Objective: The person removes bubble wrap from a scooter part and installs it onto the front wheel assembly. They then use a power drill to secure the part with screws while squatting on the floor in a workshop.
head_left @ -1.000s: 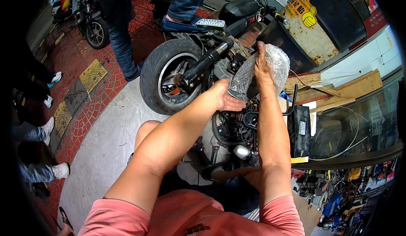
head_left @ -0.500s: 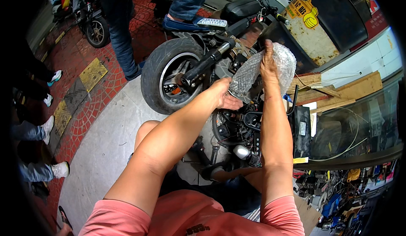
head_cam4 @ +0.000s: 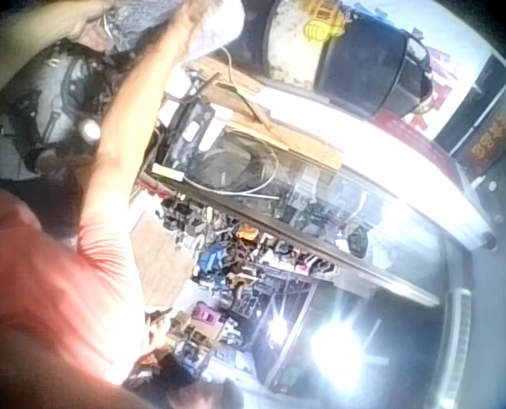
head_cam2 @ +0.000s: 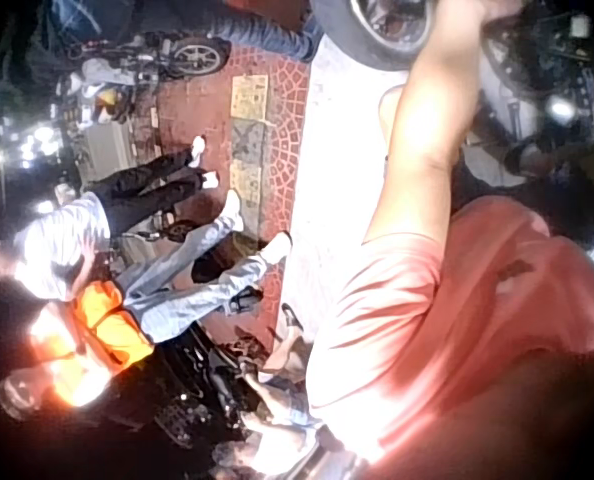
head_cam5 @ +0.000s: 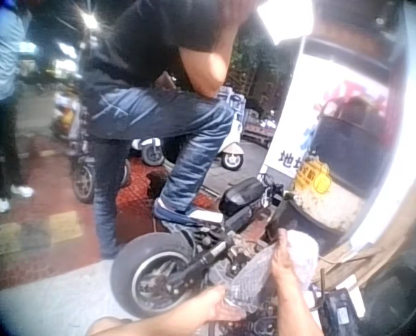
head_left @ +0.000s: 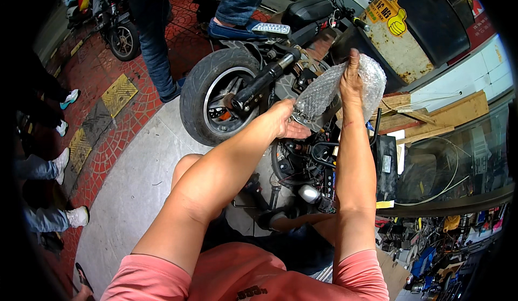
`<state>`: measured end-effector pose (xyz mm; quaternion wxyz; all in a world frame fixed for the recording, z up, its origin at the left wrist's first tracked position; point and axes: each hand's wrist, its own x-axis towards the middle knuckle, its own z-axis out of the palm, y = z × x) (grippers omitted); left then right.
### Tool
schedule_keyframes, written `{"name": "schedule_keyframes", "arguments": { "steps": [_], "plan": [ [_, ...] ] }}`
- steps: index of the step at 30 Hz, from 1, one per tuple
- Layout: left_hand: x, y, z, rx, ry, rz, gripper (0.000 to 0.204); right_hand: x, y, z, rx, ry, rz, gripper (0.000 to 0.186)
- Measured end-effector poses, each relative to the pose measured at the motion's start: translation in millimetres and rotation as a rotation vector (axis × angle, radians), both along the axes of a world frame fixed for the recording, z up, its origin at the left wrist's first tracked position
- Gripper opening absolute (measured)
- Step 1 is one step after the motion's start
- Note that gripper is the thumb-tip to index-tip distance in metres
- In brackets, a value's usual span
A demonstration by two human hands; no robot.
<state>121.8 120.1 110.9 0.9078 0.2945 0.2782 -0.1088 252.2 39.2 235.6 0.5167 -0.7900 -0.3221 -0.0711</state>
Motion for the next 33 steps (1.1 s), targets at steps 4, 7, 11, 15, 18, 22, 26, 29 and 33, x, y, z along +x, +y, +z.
{"name": "schedule_keyframes", "arguments": {
  "steps": [4,7,11,15,18,22,26,29,33],
  "plan": [
    [2,0,-1,-0.028,0.028,0.011,0.067,21,-9,-2,-0.092,0.026,-0.126,0.088],
    [1,-1,1,-0.016,0.017,0.01,0.068,35,-14,-14,-0.052,-0.152,-0.151,0.078],
    [-4,-1,8,0.003,0.041,-0.003,0.067,34,-21,-4,0.252,0.137,-0.174,0.056],
    [-7,-1,14,-0.003,0.054,-0.004,0.068,12,-52,19,0.647,0.192,-0.184,0.056],
    [-8,0,14,0.023,0.066,-0.003,0.069,-4,-106,-3,0.872,0.376,-0.002,0.055],
    [-8,-1,12,0.027,0.064,0.023,0.071,-58,-155,-141,0.729,0.503,-0.422,0.058],
    [-6,-2,13,0.057,0.099,0.014,0.071,-175,-185,-305,-0.428,0.978,-0.396,0.07],
    [-5,-1,14,0.098,0.09,0.008,0.068,-215,-195,-348,-1.114,0.602,0.165,0.052],
    [-6,-3,13,0.127,0.108,0.023,0.064,-173,-177,-284,-0.652,0.632,-0.099,0.042]
  ]
}}
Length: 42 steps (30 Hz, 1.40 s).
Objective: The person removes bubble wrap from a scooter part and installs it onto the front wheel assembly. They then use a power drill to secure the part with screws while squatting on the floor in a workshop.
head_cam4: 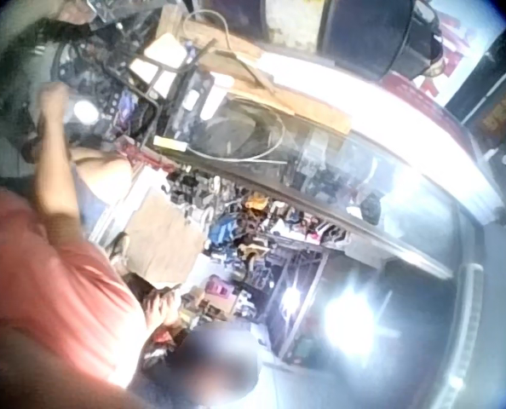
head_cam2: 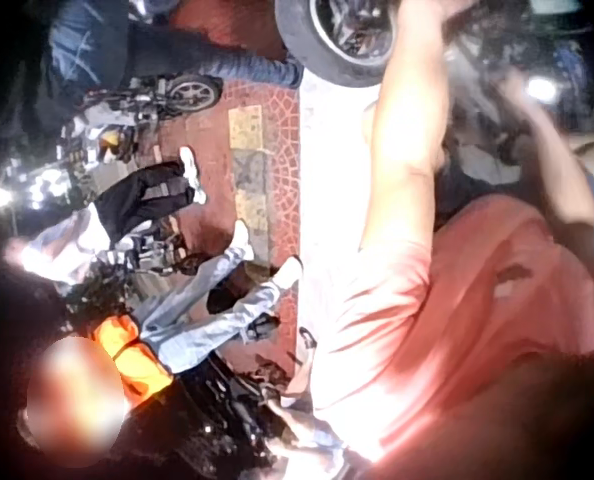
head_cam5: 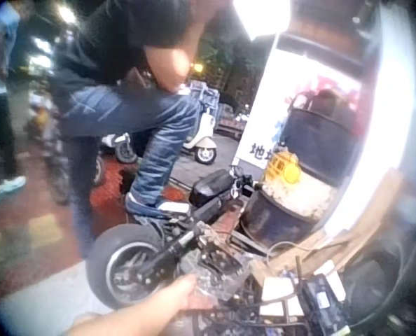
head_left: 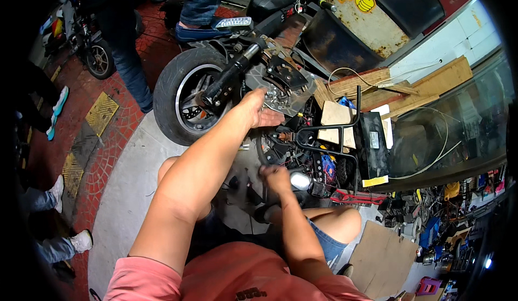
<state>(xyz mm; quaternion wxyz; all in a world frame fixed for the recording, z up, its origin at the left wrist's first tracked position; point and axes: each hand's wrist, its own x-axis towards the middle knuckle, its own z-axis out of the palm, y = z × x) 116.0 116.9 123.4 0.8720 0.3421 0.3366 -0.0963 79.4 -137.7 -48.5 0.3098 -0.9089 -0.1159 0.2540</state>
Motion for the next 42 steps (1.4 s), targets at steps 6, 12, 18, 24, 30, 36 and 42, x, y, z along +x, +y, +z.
{"name": "schedule_keyframes", "arguments": {
  "steps": [6,12,18,24,30,36,42],
  "plan": [
    [-5,4,0,0.026,-0.025,0.019,0.06,56,51,158,0.346,-0.606,-0.007,0.025],
    [-7,8,-4,0.059,-0.051,0.04,0.058,61,87,195,0.438,-0.704,0.109,0.019],
    [-12,15,-8,0.02,-0.056,0.072,0.053,64,96,184,0.574,-0.542,0.002,0.015],
    [-26,11,-7,0.167,0.069,0.041,0.04,70,88,180,0.699,-0.417,-0.12,0.015],
    [-43,-4,11,0.412,0.101,-0.009,0.022,73,77,179,0.741,-0.375,-0.112,0.016],
    [-46,-4,57,0.48,-0.055,0.019,0.023,63,73,195,0.867,-0.328,-0.077,0.015],
    [-51,-17,80,0.239,-0.103,-0.071,0.041,59,68,227,0.8,-0.562,0.2,0.016]
  ]
}}
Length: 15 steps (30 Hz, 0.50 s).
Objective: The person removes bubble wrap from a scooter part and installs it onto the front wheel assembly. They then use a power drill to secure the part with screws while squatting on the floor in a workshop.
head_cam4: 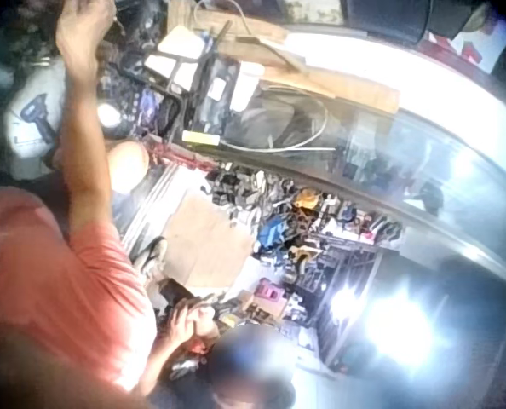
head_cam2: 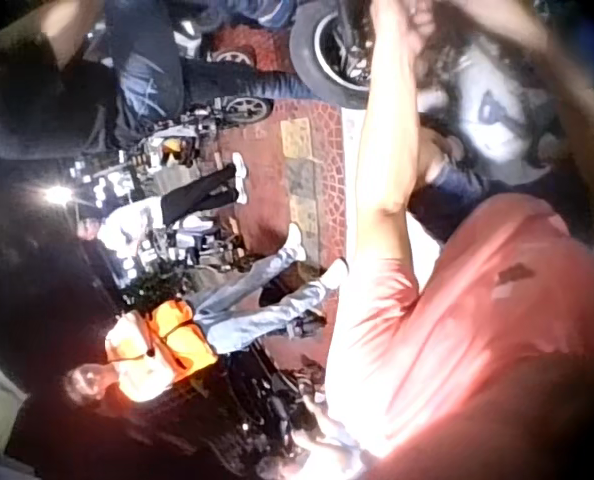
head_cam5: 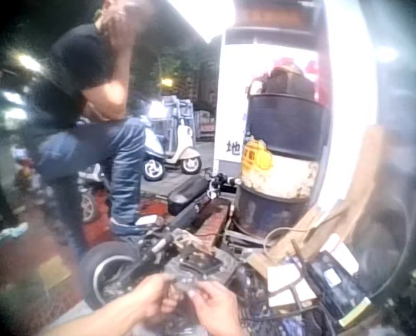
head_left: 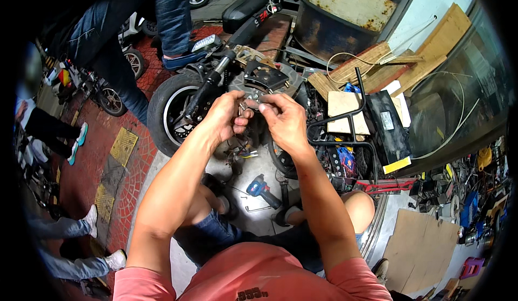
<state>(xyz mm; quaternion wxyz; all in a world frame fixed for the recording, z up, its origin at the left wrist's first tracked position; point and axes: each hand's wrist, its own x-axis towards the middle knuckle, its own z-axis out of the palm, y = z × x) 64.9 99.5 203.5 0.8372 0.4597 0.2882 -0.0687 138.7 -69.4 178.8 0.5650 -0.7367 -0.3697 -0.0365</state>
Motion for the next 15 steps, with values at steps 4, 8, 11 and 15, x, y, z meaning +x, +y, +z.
{"name": "schedule_keyframes", "arguments": {
  "steps": [4,8,11,15],
  "plan": [
    [-1,-10,-2,0.016,0.042,-0.063,0.048,2,-5,11,-0.172,-0.117,0.114,0.022],
    [-1,-16,-6,0.017,0.075,-0.086,0.052,3,-8,9,-0.303,-0.169,0.173,0.022],
    [-3,-14,-9,-0.008,0.054,-0.138,0.05,7,-9,6,-0.294,-0.176,0.194,0.021],
    [-5,-10,-16,-0.063,0.007,-0.165,0.039,9,-6,4,-0.307,-0.061,0.188,0.013]
  ]
}}
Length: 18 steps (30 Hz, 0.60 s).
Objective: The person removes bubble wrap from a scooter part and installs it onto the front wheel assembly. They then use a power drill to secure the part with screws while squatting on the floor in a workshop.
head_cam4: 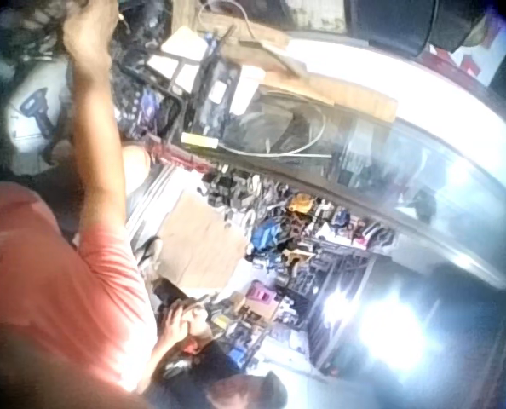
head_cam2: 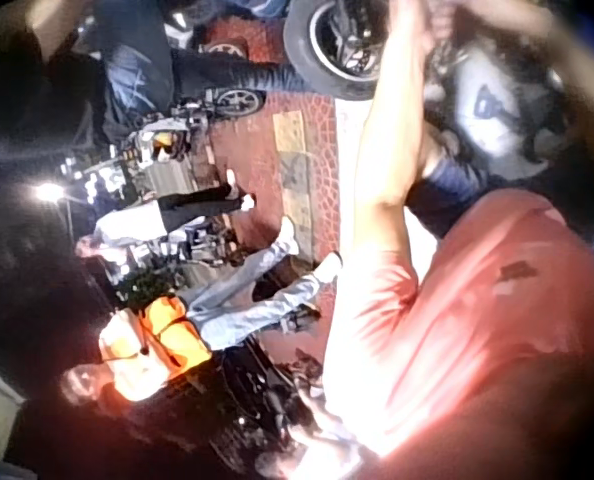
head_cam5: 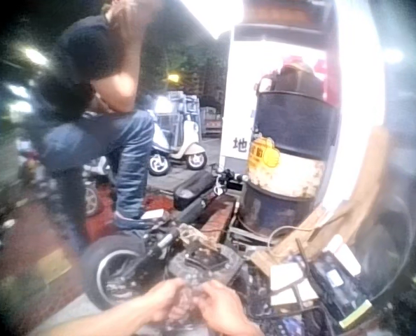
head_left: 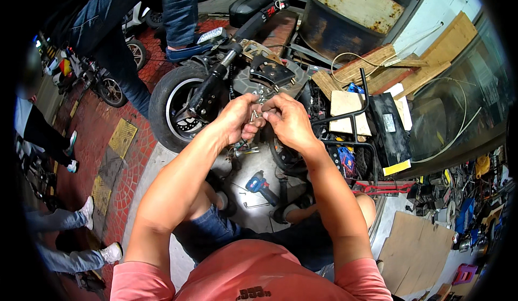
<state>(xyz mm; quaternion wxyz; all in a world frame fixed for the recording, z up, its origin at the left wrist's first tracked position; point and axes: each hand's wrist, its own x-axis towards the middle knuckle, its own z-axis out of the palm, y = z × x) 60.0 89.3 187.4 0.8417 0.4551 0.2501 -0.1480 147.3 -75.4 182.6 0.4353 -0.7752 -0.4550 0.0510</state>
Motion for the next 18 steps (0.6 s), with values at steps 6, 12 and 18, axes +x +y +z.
{"name": "schedule_keyframes", "arguments": {
  "steps": [6,12,18],
  "plan": [
    [4,12,-1,0.238,0.041,0.144,0.023,6,-6,13,-0.012,0.018,-0.067,0.014],
    [52,37,-8,0.732,0.116,0.053,0.021,26,-42,25,-0.04,-0.042,-0.027,0.015],
    [96,57,-9,1.253,0.247,-0.006,0.02,37,-59,10,0.02,0.189,-0.05,0.014]
  ]
}}
